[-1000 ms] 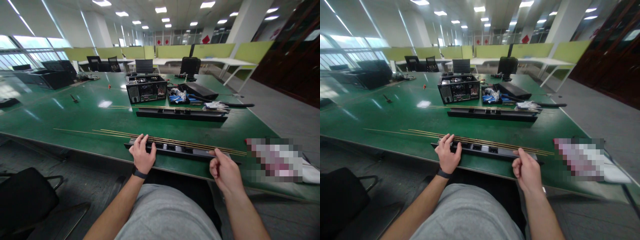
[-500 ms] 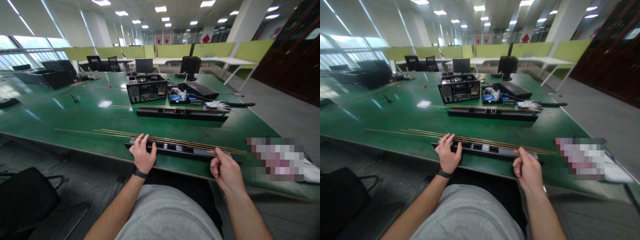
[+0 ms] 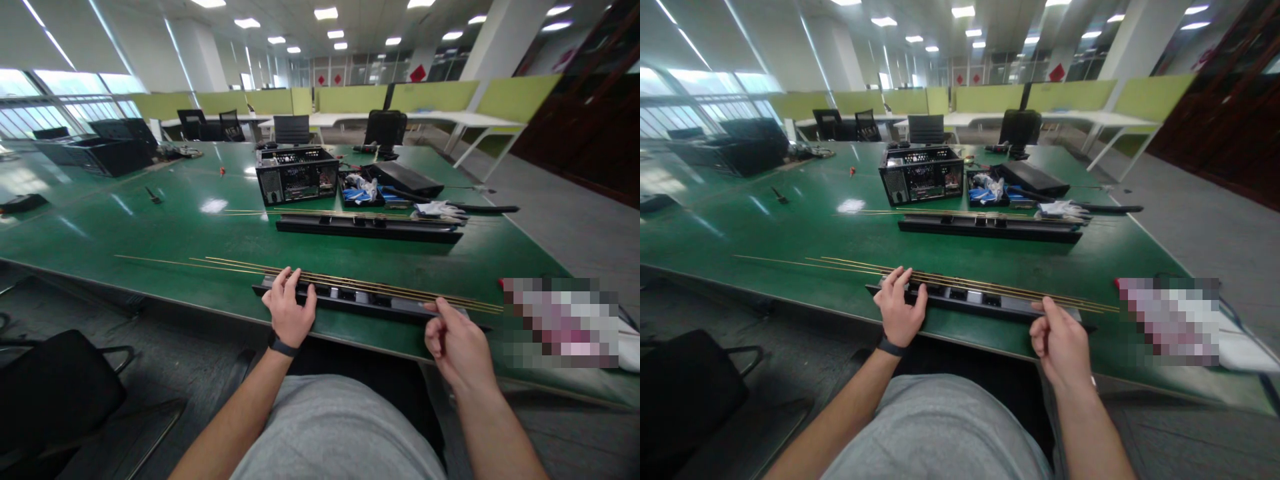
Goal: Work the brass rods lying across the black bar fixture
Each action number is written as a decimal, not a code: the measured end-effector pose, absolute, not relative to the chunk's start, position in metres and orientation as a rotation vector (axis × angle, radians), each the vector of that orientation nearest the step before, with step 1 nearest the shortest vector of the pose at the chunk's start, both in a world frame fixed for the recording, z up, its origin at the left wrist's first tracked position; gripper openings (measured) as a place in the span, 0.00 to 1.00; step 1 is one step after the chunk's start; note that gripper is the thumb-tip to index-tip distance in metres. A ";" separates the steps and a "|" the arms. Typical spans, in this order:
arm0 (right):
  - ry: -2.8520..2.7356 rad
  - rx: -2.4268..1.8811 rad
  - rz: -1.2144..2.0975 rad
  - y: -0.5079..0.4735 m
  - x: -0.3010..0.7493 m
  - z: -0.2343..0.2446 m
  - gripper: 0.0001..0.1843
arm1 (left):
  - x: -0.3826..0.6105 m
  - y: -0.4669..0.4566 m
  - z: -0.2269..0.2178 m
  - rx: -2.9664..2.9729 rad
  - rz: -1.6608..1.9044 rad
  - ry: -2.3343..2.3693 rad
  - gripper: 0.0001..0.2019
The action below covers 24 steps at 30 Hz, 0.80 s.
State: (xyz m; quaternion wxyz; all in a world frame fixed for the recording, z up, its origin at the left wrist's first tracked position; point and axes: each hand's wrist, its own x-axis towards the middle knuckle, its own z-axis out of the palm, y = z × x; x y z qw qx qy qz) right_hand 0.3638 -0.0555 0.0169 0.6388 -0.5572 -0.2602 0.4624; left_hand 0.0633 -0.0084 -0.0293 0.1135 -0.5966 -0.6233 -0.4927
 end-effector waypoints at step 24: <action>-0.606 -1.263 1.012 -0.056 0.362 0.015 0.35 | 0.062 -0.009 -0.031 -1.751 -1.458 -1.808 0.21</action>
